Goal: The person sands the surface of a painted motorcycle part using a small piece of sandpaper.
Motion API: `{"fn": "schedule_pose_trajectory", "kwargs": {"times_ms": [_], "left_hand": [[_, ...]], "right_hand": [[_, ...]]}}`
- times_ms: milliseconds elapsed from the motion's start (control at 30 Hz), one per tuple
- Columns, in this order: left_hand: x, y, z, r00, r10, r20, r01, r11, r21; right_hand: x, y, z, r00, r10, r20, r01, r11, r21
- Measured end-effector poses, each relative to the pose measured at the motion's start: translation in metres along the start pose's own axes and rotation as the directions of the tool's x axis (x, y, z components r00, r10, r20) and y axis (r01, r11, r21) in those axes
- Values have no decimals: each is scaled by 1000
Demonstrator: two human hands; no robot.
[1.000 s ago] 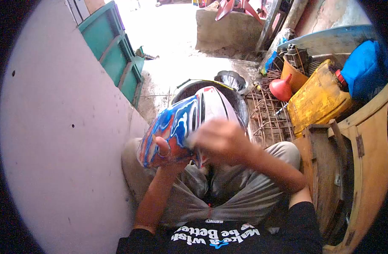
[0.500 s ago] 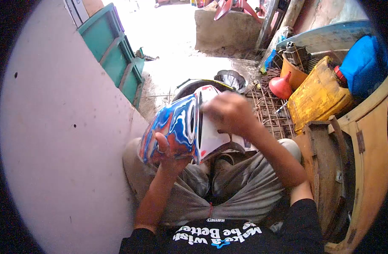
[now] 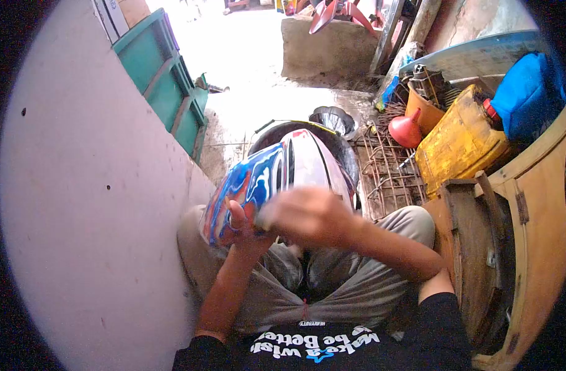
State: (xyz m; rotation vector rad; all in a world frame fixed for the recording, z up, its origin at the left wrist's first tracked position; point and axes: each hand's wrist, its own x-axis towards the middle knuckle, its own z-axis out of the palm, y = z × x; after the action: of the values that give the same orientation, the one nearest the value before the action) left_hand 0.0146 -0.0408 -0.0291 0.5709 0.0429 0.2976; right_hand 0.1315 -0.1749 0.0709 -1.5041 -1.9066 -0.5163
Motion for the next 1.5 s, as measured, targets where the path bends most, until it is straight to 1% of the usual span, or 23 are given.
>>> {"fn": "schedule_pose_trajectory", "kwargs": {"times_ms": [33, 100, 167, 233, 267, 300, 367, 400, 500, 533, 567, 600, 700, 733, 900, 967, 1033, 1100, 1133, 1233, 1333, 1433, 1500], "left_hand": [[-1, 5, 3, 1000, -5, 10, 5, 999, 39], [-2, 18, 15, 999, -21, 32, 17, 993, 116], [-2, 19, 30, 998, -12, 55, 6, 994, 107], [-5, 18, 35, 998, -10, 68, 0, 988, 153], [-1, 17, 31, 992, -1, 122, 6, 999, -43], [3, 10, 19, 985, 23, 171, 19, 971, -239], [1, -9, -11, 970, 75, 229, 78, 802, -592], [1, -15, -25, 962, 106, 252, 118, 671, -732], [-2, 3, 13, 992, 16, 124, 7, 983, -185], [-2, 11, 31, 998, -2, 59, -5, 993, 117], [-3, 14, 35, 999, 8, 52, -17, 984, 177], [-2, 17, 34, 998, 8, 55, -19, 980, 197], [-3, 16, 23, 999, 1, 37, -6, 991, 134], [-3, 14, 24, 1000, 8, 19, -10, 997, 76], [-6, 22, 39, 999, -18, 27, 11, 974, 226], [1, 23, 46, 999, 2, 48, -11, 982, 187], [1, 21, 36, 992, -47, 116, 31, 990, 138], [4, 22, 28, 975, -110, 191, 72, 978, 195], [2, 16, 44, 997, 25, 69, -44, 959, 280], [2, 14, 65, 996, 70, 63, -87, 938, 335], [7, 14, 57, 996, 72, 45, -82, 958, 274], [15, 21, 62, 990, 81, 116, -104, 972, 209], [18, 18, 63, 982, 128, 138, -158, 960, 229]], "right_hand": [[4, -13, 1, 992, -127, -16, 128, 991, 28], [1, 6, -7, 999, -22, 48, 26, 997, -77], [-4, 52, -16, 956, 283, 72, -260, 936, -236], [-6, 66, -22, 943, 332, -27, -329, 919, -219], [-12, 54, -16, 942, 332, 44, -307, 908, -286], [-5, 36, -10, 982, 191, -3, -189, 970, -154], [-5, 3, 10, 996, -55, -75, 59, 997, 52], [-1, 2, 5, 997, -50, -51, 52, 998, 42], [-2, 40, -13, 979, 199, 33, -195, 975, -102], [-3, 55, -17, 957, 289, -7, -286, 942, -176], [-4, 63, -19, 925, 377, -55, -379, 893, -243], [-10, 59, -17, 933, 352, 76, -314, 899, -306], [-2, 7, 2, 999, 34, -29, -31, 995, 94], [9, -7, -11, 998, -35, 57, 31, 997, 76], [-3, 68, -18, 889, 458, -18, -447, 858, -252], [-9, 51, -10, 939, 337, 64, -313, 920, -237], [10, 13, -13, 991, 113, 67, -119, 989, 87], [20, 16, -34, 954, 251, 164, -268, 959, 92], [17, 37, -37, 931, 339, 134, -333, 940, -70], [17, 51, -47, 886, 459, 66, -449, 884, -129], [31, 20, -52, 930, 331, 162, -347, 934, 84], [31, 33, -42, 916, 376, 143, -365, 926, -100], [23, 54, -29, 924, 380, -46, -377, 885, -272]]}}
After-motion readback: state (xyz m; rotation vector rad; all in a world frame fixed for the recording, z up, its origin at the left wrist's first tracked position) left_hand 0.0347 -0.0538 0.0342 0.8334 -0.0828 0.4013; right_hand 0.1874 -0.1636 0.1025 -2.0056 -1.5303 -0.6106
